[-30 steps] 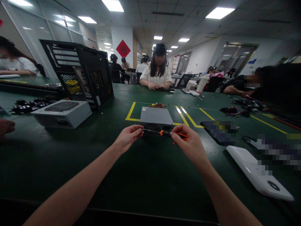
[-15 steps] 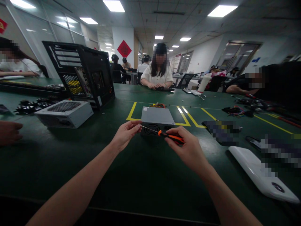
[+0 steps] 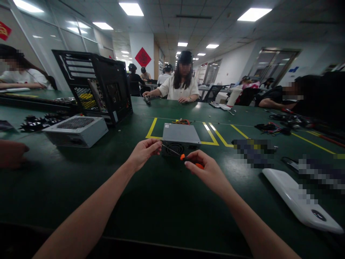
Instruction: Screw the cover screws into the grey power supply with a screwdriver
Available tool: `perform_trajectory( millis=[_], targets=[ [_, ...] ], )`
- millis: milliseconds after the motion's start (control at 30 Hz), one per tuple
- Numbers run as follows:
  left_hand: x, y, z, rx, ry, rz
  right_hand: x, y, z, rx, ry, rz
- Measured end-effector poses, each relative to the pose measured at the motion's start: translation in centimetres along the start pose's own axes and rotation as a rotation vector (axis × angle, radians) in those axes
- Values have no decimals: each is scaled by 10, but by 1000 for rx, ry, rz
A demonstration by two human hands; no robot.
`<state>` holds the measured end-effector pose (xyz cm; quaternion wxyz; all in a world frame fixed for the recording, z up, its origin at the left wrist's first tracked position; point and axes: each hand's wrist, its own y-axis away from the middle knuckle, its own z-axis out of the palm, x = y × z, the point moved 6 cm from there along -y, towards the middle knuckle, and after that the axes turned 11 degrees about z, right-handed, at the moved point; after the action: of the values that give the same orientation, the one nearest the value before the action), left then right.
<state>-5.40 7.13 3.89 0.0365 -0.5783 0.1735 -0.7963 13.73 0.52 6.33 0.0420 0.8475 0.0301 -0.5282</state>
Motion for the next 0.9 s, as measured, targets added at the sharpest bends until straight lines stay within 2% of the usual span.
perform_trajectory(
  millis=[100,167,300,433,700,900],
  targets=[
    [-2,0,2,-42,-98,-1,8,2,3,7,-7,36],
    [-8,2,6,-73,-111,-25,18,5,9,-59,-60,117],
    [-19,7,18,-76,5,-83,34,12,19,-186,-265,278],
    [-25,11,26,-64,71,-125,40,17,23,-197,-469,408],
    [-33,9,19,-5,99,-131,42,21,31,-253,-562,455],
    [-30,10,21,-34,77,-142,43,21,32,-254,-528,415]
  ],
)
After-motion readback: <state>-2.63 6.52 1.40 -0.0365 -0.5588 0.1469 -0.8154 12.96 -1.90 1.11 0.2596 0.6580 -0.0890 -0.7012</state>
